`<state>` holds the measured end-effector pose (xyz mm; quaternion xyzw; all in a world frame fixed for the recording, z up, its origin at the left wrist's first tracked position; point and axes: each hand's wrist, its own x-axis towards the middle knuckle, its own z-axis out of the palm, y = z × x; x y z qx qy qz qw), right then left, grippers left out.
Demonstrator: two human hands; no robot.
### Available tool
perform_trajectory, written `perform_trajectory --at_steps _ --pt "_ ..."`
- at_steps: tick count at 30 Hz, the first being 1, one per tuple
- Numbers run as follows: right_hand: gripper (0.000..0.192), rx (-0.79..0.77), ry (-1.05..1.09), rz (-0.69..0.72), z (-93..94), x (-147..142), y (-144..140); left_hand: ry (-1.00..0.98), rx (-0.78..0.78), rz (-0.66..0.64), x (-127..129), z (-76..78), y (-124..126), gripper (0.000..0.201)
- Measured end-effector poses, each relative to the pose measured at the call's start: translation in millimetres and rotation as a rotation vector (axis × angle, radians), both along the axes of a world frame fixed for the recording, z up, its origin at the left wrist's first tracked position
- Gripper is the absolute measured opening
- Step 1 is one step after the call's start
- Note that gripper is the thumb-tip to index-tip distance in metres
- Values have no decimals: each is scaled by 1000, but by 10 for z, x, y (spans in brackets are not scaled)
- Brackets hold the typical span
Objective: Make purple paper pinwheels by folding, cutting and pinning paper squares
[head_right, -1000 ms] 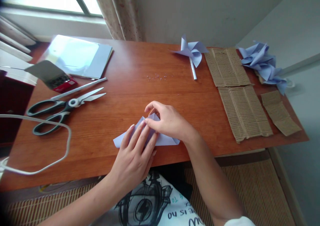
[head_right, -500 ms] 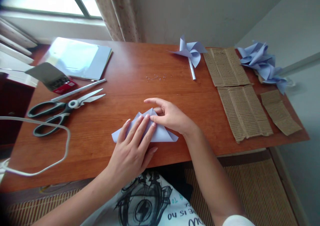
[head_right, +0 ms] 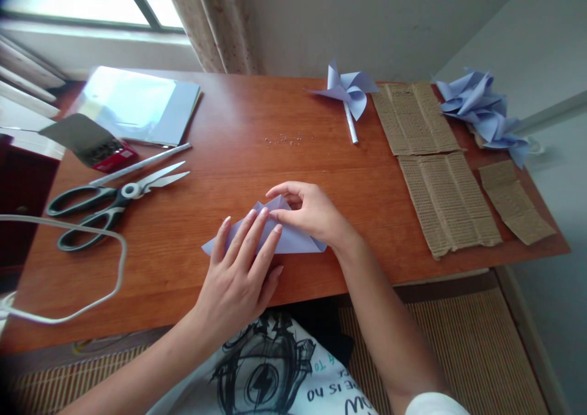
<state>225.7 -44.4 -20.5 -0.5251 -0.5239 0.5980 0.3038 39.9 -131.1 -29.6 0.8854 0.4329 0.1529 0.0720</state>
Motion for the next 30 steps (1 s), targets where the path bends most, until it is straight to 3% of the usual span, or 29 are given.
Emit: perform_trajectory --at_steps 17,22,30 --pt "17 185 -168 3 -9 -8 -11 1 -46 -15 31 -18 -17 63" --pt "9 95 -72 -9 -9 9 15 30 -67 -32 34 -23 -20 61" --pt "17 63 13 -137 -92 -14 11 29 -85 -22 45 -16 -20 64"
